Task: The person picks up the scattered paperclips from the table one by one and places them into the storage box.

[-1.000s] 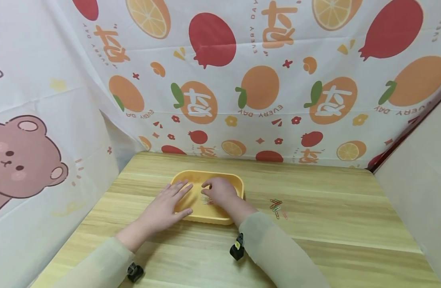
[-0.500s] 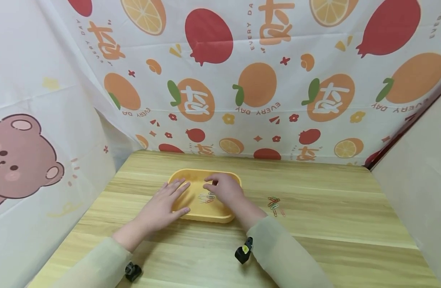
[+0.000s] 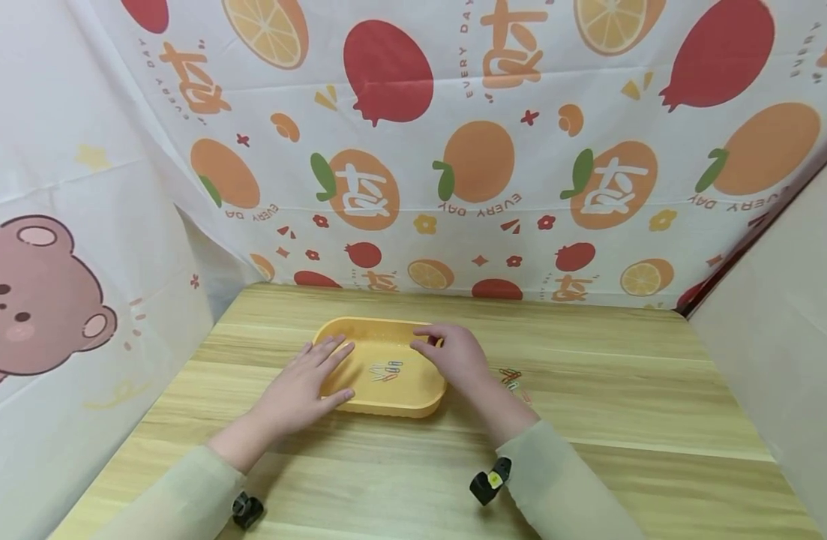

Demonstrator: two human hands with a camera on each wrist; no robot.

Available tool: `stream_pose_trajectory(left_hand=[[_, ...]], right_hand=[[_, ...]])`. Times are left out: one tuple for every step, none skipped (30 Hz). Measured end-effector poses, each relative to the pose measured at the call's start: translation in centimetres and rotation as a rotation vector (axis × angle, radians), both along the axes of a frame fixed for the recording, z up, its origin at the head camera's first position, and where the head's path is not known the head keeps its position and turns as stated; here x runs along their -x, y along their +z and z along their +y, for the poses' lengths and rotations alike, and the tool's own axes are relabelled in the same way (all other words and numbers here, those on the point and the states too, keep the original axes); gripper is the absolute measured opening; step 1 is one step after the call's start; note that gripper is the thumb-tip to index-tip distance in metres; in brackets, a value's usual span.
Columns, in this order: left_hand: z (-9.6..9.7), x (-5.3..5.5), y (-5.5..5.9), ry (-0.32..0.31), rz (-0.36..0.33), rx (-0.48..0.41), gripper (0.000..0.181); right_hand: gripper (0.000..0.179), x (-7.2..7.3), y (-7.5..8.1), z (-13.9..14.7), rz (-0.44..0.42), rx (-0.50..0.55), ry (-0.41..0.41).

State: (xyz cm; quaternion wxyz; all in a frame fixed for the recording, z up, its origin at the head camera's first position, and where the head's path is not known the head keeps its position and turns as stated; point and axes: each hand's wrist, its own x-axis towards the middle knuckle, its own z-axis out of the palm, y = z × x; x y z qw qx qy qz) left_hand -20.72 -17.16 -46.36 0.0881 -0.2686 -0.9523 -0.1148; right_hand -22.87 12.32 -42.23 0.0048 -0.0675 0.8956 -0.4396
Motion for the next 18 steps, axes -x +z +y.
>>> stream_pose_trajectory(left_hand=[[0.0,0.0,0.0,-0.003,0.002,0.000,0.081],[0.0,0.0,0.0,-0.004,0.002,-0.001,0.081],[0.0,0.1,0.0,-0.007,0.004,-0.003,0.081],[0.0,0.1,-0.1,-0.007,0.003,-0.002,0.081],[-0.1,0.1,-0.1,-0.006,0.003,0.000,0.081],[-0.1,0.1,-0.1,-0.005,0.000,0.005,0.081],[-0.1,0.0,-0.1,-0.003,-0.003,0.008,0.081],[-0.1,0.0,-0.1,-0.001,-0.006,0.009,0.081],[0.0,0.0,-0.1,0.000,-0.007,0.013,0.081],[0.0,0.0,-0.1,0.004,-0.010,0.017,0.081],[0.0,0.0,-0.1,0.003,-0.010,0.015,0.081],[0.0,-0.1,-0.1,0.004,-0.011,0.012,0.081],[0.0,-0.1,0.0,0.004,-0.011,0.007,0.081],[0.0,-0.1,0.0,0.005,-0.012,0.004,0.081],[0.0,-0.2,0.1,0.006,-0.012,0.000,0.081],[0.1,-0.2,0.2,0.005,-0.014,-0.004,0.081],[0.1,-0.3,0.2,0.005,-0.015,-0.004,0.081],[0.1,-0.3,0.2,0.006,-0.015,-0.002,0.081]], right_hand=[[0.030,0.0,0.0,0.4,-0.010,0.000,-0.003],[0.031,-0.1,-0.1,0.8,-0.021,0.001,-0.008],[0.031,-0.1,-0.1,1.3,-0.026,-0.002,-0.013],[0.032,-0.2,-0.2,1.7,-0.028,-0.003,-0.016],[0.033,-0.2,-0.4,2.1,-0.029,-0.002,-0.023],[0.033,-0.3,-0.6,2.5,-0.026,-0.005,-0.029],[0.032,-0.3,-0.8,2.9,-0.021,-0.006,-0.034],[0.031,-0.4,-1.1,3.3,-0.014,-0.004,-0.040],[0.031,-0.4,-1.3,3.8,-0.006,-0.009,-0.045],[0.030,-0.4,-1.6,4.2,0.001,-0.006,-0.052],[0.029,-0.5,-1.8,4.6,0.008,-0.010,-0.058],[0.028,-0.6,-2.0,5.0,0.012,-0.010,-0.065],[0.028,-0.7,-2.1,5.5,0.014,-0.008,-0.070],[0.029,-0.8,-2.3,5.9,0.014,-0.005,-0.077],[0.030,-0.9,-2.4,6.3,0.014,-0.009,-0.083],[0.031,-1.1,-2.5,6.8,0.002,0.005,-0.092],[0.032,-1.2,-2.6,7.2,-0.014,0.014,-0.097],[0.033,-1.4,-2.8,7.6,-0.026,0.022,-0.101]])
